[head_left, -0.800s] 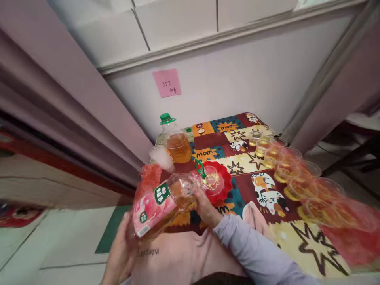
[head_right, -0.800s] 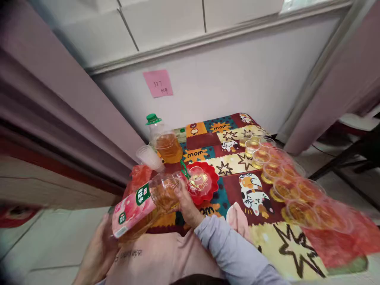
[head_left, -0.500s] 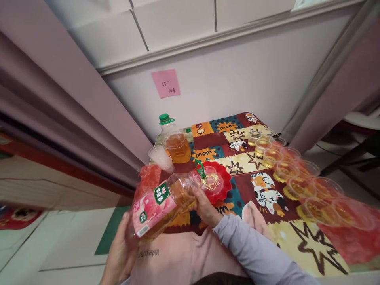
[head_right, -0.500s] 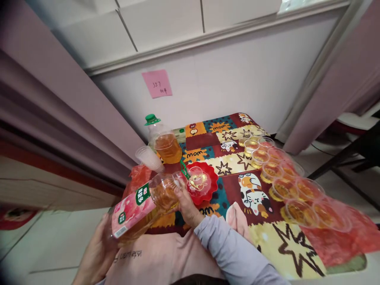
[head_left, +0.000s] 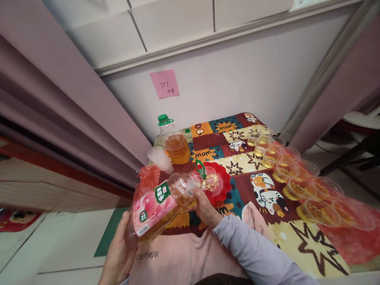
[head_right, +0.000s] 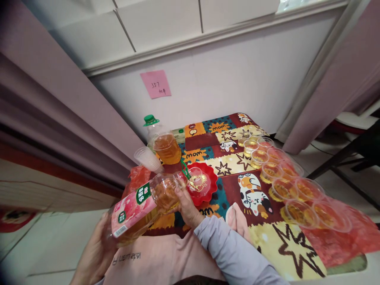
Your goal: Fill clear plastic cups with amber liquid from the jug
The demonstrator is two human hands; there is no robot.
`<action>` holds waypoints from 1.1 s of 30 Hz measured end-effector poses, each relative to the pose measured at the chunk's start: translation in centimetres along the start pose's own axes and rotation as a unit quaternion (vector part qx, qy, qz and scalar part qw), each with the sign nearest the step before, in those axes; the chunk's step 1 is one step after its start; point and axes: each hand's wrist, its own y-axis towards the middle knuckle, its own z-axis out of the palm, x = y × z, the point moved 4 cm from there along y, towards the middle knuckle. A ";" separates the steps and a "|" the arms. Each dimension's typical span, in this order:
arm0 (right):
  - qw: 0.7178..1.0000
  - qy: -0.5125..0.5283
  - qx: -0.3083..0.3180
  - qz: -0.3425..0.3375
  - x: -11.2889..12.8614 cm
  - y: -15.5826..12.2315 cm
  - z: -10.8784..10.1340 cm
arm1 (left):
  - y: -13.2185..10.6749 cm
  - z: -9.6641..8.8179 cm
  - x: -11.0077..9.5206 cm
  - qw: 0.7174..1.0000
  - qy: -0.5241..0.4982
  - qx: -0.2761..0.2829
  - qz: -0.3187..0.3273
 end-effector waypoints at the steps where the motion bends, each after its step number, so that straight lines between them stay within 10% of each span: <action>1: 1.000 -0.002 -0.006 0.000 0.0 0.0 0.0 | 0.1 -0.1 0.0 1.000 0.001 0.003 0.000; 33: 1.000 0.000 0.003 0.008 1.0 -0.2 0.9 | 0.8 -0.5 -0.1 0.999 0.031 0.026 -0.011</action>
